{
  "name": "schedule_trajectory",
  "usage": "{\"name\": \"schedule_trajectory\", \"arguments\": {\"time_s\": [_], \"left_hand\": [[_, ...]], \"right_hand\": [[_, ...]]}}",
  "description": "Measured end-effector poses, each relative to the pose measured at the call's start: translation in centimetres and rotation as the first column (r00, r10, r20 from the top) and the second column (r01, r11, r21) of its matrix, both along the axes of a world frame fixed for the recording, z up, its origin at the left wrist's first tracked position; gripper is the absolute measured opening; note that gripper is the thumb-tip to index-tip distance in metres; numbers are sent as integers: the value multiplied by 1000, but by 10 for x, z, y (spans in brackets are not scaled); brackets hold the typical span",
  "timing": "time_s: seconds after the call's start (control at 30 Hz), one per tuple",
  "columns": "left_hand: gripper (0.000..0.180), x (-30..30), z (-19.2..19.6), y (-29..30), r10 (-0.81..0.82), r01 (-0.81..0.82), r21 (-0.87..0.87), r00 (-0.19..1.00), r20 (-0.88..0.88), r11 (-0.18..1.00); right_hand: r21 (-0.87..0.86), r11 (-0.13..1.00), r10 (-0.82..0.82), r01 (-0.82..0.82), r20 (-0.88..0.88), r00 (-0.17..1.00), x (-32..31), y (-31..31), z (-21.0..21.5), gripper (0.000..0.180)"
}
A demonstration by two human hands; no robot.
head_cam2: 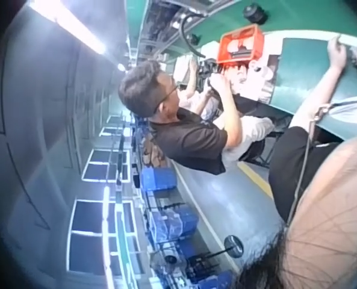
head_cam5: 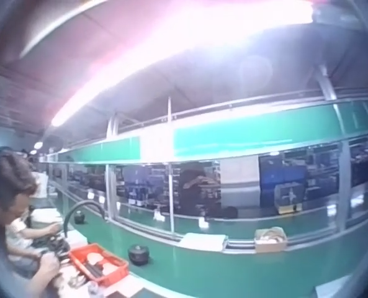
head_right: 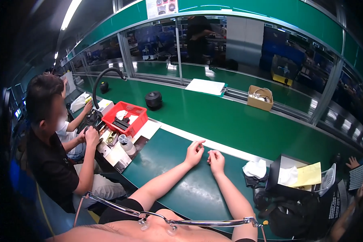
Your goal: Cleaning and inspecting black dome-shaped camera housing components with a cloth at an assembly station.
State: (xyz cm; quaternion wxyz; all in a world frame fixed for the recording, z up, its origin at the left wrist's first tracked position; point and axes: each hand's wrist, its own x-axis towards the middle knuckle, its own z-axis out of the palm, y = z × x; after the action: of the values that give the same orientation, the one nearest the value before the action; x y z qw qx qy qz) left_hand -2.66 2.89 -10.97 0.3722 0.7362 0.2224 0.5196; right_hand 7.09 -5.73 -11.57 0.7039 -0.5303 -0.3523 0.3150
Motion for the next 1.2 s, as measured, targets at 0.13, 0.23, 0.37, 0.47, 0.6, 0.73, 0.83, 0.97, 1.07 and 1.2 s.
{"name": "schedule_trajectory", "arguments": {"time_s": [0.13,0.23,0.37,0.47,0.6,0.73,0.83,0.97,1.07,1.2], "left_hand": [[33,-1,4,-1,14,-14,36,1000,-8,999],[32,-3,5,-3,22,-22,36,1000,4,999],[32,-1,12,-6,23,-23,37,1000,-2,999],[32,10,5,-5,21,-23,50,999,43,998],[30,42,5,-6,-91,94,-192,996,26,977],[27,79,1,-14,-230,284,-436,958,174,854],[26,86,-3,-21,-235,281,-464,960,154,840],[25,83,-7,-19,-233,283,-393,957,172,875],[21,72,-10,-15,-185,241,-430,968,168,870],[20,71,-6,-17,-196,240,-427,970,146,872]], "right_hand": [[7,1000,22,-22,-1,1000,-1,1,1,18],[-29,1000,6,-6,26,1000,-1,-2,4,19],[-21,1000,9,-9,12,1000,3,-1,1,19],[2,1000,-12,12,-111,994,3,-3,1,20],[65,996,-41,59,-252,967,8,-1,-3,29],[126,980,-106,155,-333,937,11,3,-9,28],[88,971,-186,222,-306,934,19,1,-10,28],[86,986,-135,146,-116,984,21,-2,-12,28],[99,990,-100,104,-45,994,13,-3,-6,28],[91,990,-103,104,-18,995,11,-5,-2,27]]}}
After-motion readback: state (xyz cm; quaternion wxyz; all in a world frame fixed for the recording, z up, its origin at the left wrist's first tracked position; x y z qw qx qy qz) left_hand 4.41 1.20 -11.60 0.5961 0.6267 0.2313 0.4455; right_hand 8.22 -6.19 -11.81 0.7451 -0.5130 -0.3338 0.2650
